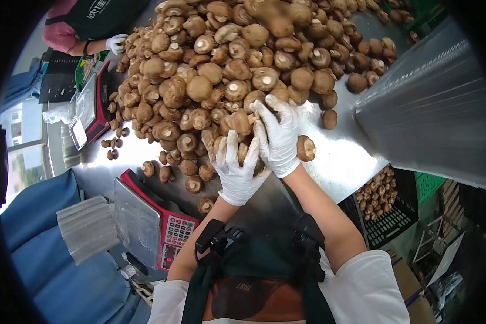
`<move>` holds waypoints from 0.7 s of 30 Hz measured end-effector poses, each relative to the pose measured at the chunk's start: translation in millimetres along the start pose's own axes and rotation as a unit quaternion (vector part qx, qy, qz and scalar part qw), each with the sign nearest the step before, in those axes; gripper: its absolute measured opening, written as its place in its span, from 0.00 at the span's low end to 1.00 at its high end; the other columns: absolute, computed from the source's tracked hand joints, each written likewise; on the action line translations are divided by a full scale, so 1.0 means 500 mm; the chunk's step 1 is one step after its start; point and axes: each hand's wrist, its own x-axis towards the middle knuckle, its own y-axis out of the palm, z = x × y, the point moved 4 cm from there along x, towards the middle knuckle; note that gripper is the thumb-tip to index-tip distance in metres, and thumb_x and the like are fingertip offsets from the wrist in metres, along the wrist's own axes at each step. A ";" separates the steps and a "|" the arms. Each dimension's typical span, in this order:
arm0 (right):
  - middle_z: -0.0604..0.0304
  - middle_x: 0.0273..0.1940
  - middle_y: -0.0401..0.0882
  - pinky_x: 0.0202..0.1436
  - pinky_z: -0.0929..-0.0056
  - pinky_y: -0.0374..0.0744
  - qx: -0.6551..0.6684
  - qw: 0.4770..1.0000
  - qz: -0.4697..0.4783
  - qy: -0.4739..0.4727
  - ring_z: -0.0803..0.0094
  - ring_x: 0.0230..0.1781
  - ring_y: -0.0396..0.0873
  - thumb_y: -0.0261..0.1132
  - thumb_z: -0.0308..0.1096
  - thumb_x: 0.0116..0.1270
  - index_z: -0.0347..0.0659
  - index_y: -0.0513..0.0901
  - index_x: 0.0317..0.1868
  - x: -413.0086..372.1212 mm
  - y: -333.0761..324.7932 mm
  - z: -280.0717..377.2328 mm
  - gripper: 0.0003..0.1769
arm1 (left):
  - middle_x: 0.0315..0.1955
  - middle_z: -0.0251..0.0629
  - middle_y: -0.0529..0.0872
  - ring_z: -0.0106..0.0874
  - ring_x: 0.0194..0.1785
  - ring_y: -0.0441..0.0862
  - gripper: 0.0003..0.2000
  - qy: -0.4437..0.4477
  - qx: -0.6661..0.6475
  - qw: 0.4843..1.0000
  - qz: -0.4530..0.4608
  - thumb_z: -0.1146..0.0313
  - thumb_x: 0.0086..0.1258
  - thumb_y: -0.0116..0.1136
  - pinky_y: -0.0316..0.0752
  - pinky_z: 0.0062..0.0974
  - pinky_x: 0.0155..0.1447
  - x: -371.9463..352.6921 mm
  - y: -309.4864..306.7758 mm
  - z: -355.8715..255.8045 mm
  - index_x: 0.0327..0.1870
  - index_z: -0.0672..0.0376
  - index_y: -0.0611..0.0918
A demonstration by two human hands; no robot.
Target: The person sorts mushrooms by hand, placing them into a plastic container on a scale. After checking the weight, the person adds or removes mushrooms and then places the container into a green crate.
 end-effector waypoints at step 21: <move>0.51 0.62 0.77 0.65 0.46 0.75 0.044 0.986 0.148 -0.058 0.48 0.60 0.77 0.64 0.24 0.56 0.47 0.84 0.59 -0.100 -0.039 0.102 0.27 | 0.60 0.35 0.72 0.44 0.71 0.65 0.23 -0.091 -0.018 0.988 0.124 0.46 0.57 0.75 0.60 0.54 0.73 -0.187 -0.066 -0.022 0.50 0.44 0.84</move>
